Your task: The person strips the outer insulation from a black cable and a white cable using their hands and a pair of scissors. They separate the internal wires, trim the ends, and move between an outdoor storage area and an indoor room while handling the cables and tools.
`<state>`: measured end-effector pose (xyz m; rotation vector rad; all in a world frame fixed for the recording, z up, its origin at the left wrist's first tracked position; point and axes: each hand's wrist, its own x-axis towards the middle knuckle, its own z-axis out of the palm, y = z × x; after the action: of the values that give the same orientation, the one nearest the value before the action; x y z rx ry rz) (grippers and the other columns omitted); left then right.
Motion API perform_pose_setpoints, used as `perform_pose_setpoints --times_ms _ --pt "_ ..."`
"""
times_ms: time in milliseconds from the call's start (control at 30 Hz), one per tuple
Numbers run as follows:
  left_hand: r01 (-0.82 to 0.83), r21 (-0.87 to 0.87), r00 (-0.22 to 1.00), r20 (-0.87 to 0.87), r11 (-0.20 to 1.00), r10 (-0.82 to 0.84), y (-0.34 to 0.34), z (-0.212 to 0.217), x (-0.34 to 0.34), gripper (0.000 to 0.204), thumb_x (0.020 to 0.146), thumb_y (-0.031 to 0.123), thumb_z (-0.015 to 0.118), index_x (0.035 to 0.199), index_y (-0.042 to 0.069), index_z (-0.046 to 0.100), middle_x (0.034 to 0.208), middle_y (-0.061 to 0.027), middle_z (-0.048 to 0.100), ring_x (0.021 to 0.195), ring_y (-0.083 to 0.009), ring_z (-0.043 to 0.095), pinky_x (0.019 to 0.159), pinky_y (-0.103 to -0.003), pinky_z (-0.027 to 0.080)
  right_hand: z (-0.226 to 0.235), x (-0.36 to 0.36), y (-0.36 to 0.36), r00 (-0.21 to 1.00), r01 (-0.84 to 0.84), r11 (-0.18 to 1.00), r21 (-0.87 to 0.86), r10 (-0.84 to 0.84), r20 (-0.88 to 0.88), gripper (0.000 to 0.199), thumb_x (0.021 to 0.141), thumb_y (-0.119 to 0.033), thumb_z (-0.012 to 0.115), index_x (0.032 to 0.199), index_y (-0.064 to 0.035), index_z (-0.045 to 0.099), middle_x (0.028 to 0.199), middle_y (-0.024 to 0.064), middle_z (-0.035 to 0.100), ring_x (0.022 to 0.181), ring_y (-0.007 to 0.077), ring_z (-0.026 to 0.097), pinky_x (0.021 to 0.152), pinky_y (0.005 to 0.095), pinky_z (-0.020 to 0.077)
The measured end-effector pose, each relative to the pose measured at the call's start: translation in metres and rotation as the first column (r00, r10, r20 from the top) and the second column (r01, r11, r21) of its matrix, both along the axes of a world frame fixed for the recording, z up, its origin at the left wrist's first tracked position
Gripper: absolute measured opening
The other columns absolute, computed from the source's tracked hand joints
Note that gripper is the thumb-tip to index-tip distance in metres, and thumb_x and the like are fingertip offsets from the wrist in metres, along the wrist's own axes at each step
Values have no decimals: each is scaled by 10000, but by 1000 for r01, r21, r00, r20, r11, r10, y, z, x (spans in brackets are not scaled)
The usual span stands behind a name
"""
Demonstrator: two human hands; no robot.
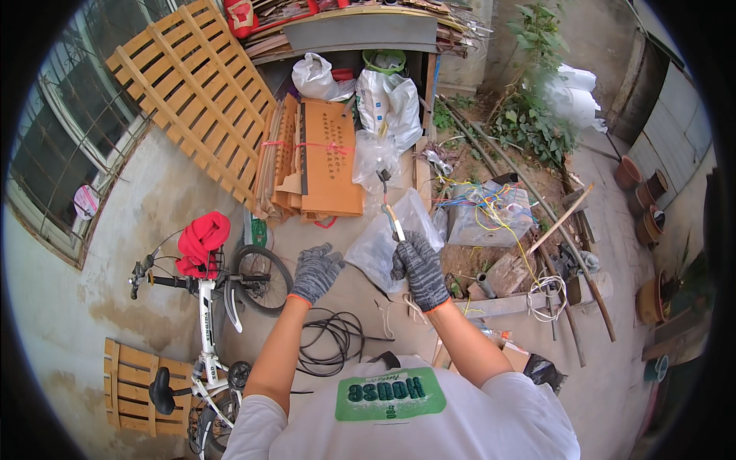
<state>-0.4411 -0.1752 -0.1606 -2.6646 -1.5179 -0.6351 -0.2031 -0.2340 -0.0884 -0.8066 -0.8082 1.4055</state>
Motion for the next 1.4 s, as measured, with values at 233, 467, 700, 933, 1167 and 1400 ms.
perform_pose_setpoints --times_ms 233,467,700,933,1167,1400 --pt "-155 -45 986 -62 987 152 11 36 2 228 799 201 473 986 133 585 847 -69 600 824 -234 548 820 -411 359 -6 -6 -7 993 -11 999 34 7 117 185 868 -108 451 1021 -21 506 618 8 467 504 78 437 465 218 400" --pt "65 -70 997 -46 995 -69 11 38 -18 257 773 91 450 994 116 579 1003 -73 578 895 -226 540 792 -340 419 -6 -14 -9 990 -39 999 -3 39 138 289 844 -113 494 1116 -18 483 630 -2 468 510 65 435 447 203 379" --pt "430 -375 772 625 821 -119 -4 76 1 411 756 8 406 1149 71 509 1116 -65 548 994 -190 529 884 -298 405 -1 -22 2 860 -105 992 -74 128 495 435 729 -215 664 1084 -16 511 644 12 498 447 89 434 385 240 367" --pt "-67 -266 828 522 962 202 40 37 -69 327 843 33 393 1159 6 474 1153 -108 516 1049 -174 498 905 -271 384 -12 -22 7 876 -96 971 -218 186 444 249 775 -259 608 826 -17 579 587 35 494 401 116 428 378 259 367" --pt "176 -179 811 584 968 -40 0 45 -30 387 750 -32 425 1124 33 500 1147 -89 518 1048 -212 497 918 -296 386 -38 -32 14 638 -137 973 185 -56 768 576 750 -182 620 1244 -12 378 885 167 583 690 216 560 643 305 451" --pt "226 -534 426 806 815 410 -44 78 57 192 804 111 542 959 8 589 819 -53 610 737 -103 544 708 -239 436 -19 -48 3 481 -205 965 164 -47 875 758 722 -164 635 1324 -14 198 955 205 574 803 275 575 722 338 444"
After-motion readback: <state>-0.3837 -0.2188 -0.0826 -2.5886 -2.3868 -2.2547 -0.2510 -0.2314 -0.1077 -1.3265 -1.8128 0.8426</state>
